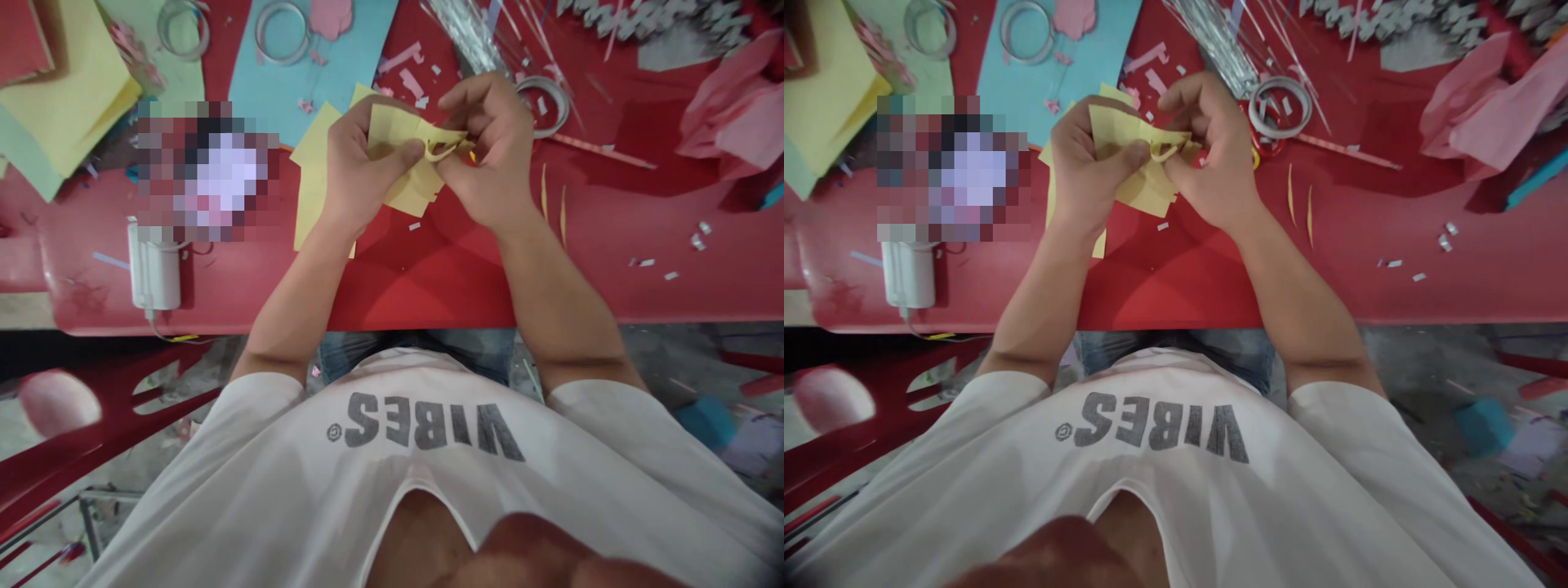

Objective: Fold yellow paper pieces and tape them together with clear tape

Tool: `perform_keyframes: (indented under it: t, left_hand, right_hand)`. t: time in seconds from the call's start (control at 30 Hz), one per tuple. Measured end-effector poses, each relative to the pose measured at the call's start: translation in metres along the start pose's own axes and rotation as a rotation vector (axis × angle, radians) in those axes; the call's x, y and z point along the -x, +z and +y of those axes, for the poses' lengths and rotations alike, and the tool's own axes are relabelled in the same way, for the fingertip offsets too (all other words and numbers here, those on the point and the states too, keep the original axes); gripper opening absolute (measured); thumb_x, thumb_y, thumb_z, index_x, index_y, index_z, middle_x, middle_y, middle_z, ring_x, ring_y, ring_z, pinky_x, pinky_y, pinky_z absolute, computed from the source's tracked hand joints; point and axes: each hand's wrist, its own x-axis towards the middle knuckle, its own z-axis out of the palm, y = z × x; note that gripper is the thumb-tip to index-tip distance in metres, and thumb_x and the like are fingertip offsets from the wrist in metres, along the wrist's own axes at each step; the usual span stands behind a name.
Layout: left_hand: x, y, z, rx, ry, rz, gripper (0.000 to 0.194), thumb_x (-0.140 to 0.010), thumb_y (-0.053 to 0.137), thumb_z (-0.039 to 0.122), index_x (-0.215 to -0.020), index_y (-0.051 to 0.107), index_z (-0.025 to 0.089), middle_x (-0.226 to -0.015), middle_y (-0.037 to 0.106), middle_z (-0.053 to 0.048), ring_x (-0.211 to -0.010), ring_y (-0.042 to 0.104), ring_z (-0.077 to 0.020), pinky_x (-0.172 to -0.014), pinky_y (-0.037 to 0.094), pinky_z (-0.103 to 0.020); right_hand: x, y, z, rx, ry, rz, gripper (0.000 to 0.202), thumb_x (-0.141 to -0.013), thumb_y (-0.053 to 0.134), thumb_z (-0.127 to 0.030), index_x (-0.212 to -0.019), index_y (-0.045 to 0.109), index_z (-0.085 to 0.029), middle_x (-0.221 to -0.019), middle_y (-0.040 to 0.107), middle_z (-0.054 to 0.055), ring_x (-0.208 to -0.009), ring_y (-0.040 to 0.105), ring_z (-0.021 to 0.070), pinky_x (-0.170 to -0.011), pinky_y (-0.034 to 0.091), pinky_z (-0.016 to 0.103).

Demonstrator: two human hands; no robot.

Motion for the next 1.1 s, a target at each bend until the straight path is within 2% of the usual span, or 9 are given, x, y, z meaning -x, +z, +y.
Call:
perform_keyframes:
  t: [0.13,0.27,0.33,0.47,0.6,0.7,0.8,0.93,1.1]
  left_hand:
    - [0.0,0.0,-0.002,-0.022,0.012,0.013,0.032,-0.073,0.088,0.054,-0.093,0.069,0.036,-0.083,0.067,0.003,-0.072,0.057,-0.0178,-0.064,0.05,-0.038]
    - [0.003,0.002,0.004,-0.052,-0.017,0.047,0.02,-0.077,0.082,0.034,-0.091,0.069,0.039,-0.084,0.067,0.002,-0.076,0.063,-0.0235,-0.067,0.052,-0.042]
    - [0.004,0.004,0.009,-0.047,-0.012,0.064,0.023,-0.077,0.079,0.026,-0.089,0.069,0.042,-0.085,0.067,0.002,-0.078,0.064,-0.0255,-0.067,0.053,-0.043]
    - [0.006,0.007,0.016,-0.076,0.03,0.091,0.026,-0.075,0.078,0.017,-0.089,0.071,0.038,-0.085,0.069,0.003,-0.077,0.064,-0.0221,-0.067,0.053,-0.041]
    - [0.007,0.009,0.016,-0.113,0.002,0.114,0.026,-0.076,0.077,0.017,-0.091,0.068,0.037,-0.086,0.069,0.004,-0.079,0.065,-0.0213,-0.07,0.055,-0.039]
    - [0.007,0.009,0.012,-0.047,-0.01,0.08,0.026,-0.077,0.079,0.018,-0.093,0.068,0.035,-0.084,0.067,0.005,-0.076,0.063,-0.0189,-0.067,0.054,-0.037]
    - [0.006,0.007,0.008,-0.022,-0.023,0.045,0.024,-0.078,0.08,0.021,-0.093,0.069,0.035,-0.083,0.067,0.005,-0.074,0.061,-0.0174,-0.067,0.053,-0.036]
    - [0.004,0.004,0.009,-0.052,0.008,0.069,0.022,-0.076,0.084,0.025,-0.091,0.071,0.035,-0.082,0.068,0.004,-0.074,0.061,-0.0194,-0.065,0.052,-0.038]
    - [0.001,-0.003,0.009,-0.094,0.011,0.013,0.027,-0.072,0.087,0.042,-0.095,0.073,0.039,-0.093,0.072,0.003,-0.08,0.063,-0.0227,-0.068,0.053,-0.041]
  right_hand:
    - [0.0,-0.001,0.003,-0.025,-0.027,0.007,0.042,-0.07,0.072,-0.023,-0.099,0.064,-0.053,-0.095,0.064,-0.006,-0.075,0.06,0.0264,-0.06,0.043,0.043]
    - [0.0,-0.002,0.005,0.018,0.018,0.004,0.041,-0.07,0.074,-0.028,-0.099,0.064,-0.054,-0.094,0.065,-0.007,-0.078,0.062,0.0283,-0.061,0.046,0.045]
    - [0.0,-0.001,0.006,0.022,0.026,0.019,0.037,-0.07,0.074,-0.03,-0.098,0.064,-0.052,-0.094,0.065,-0.006,-0.079,0.063,0.0285,-0.062,0.047,0.045]
    - [0.001,0.0,0.009,0.002,0.017,0.034,0.029,-0.072,0.075,-0.036,-0.096,0.065,-0.049,-0.092,0.065,-0.005,-0.076,0.061,0.0269,-0.061,0.046,0.044]
    - [0.0,0.002,0.015,0.004,0.007,0.059,0.025,-0.074,0.078,-0.04,-0.095,0.066,-0.045,-0.086,0.063,-0.003,-0.072,0.057,0.0259,-0.062,0.045,0.043]
    - [-0.002,0.003,0.02,-0.028,-0.043,0.094,0.024,-0.073,0.08,-0.041,-0.093,0.067,-0.043,-0.084,0.062,-0.002,-0.069,0.056,0.0247,-0.061,0.043,0.042]
    - [-0.003,0.003,0.022,-0.081,-0.092,0.077,0.021,-0.075,0.078,-0.038,-0.094,0.069,-0.043,-0.082,0.061,-0.001,-0.067,0.054,0.0239,-0.059,0.04,0.041]
    - [-0.003,0.003,0.023,-0.081,-0.081,0.059,0.016,-0.078,0.076,-0.041,-0.091,0.068,-0.041,-0.081,0.063,-0.002,-0.066,0.054,0.0235,-0.06,0.04,0.041]
    - [-0.003,0.003,0.018,-0.037,-0.037,0.072,0.021,-0.073,0.072,-0.04,-0.092,0.067,-0.049,-0.082,0.061,-0.003,-0.068,0.056,0.0267,-0.059,0.041,0.044]
